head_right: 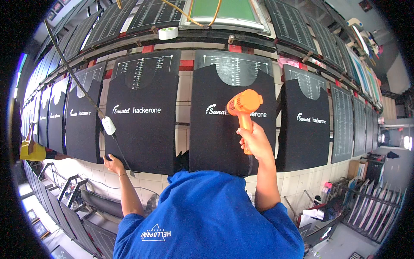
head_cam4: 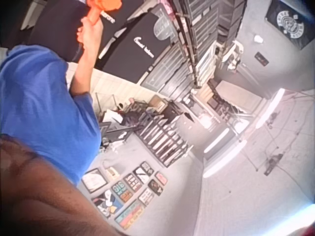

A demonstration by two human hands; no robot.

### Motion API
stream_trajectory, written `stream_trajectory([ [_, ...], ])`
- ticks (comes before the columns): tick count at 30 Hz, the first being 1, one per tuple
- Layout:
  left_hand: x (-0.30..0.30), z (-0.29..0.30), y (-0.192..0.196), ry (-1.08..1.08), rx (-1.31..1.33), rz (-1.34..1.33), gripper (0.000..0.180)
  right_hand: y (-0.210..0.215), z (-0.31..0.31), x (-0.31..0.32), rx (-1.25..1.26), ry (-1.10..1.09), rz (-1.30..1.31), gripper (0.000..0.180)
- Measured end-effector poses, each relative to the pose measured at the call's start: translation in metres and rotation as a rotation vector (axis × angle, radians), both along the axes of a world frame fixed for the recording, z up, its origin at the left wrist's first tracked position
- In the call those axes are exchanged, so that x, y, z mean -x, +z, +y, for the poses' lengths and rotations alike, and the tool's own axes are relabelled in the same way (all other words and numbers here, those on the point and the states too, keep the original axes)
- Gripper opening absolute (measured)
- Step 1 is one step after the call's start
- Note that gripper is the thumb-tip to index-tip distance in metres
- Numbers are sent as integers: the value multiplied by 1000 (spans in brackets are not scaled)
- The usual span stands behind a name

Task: The person uses an orange heat gun to apply heat to white printed logos on black t-shirts hanging on a rack. They move the heat gun back and forth over the logo area while occasionally touching the fabric with their left hand.

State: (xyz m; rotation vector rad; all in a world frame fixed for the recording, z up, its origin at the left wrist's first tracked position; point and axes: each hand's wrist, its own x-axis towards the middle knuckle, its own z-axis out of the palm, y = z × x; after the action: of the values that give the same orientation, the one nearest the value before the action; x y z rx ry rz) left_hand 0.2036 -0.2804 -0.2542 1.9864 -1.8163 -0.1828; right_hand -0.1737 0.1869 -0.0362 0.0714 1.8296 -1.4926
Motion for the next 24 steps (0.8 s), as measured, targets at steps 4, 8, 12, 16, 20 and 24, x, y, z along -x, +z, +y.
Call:
stream_trajectory([
  [4, -3, 0, 0, 3, 0, 9, 51, 10, -3, 2, -11, 12, -47, 25],
  [8, 0, -1, 1, 2, -2, 4, 53, -1, -5, -1, 39, 36, 1, 24],
  [12, -3, -2, -3, -3, 13, 6, 52, -3, -8, -5, -4, 24, 18, 27],
  [16, -5, -2, -5, -4, 12, 2, 52, 6, -9, 1, -1, 61, -58, 30],
  [20, -3, -2, -4, -1, 11, -2, 52, -3, -15, -4, -6, 55, 4, 29],
  [24, -3, -2, -5, -3, 17, -19, 52, 3, -15, -1, 2, 58, -36, 28],
])
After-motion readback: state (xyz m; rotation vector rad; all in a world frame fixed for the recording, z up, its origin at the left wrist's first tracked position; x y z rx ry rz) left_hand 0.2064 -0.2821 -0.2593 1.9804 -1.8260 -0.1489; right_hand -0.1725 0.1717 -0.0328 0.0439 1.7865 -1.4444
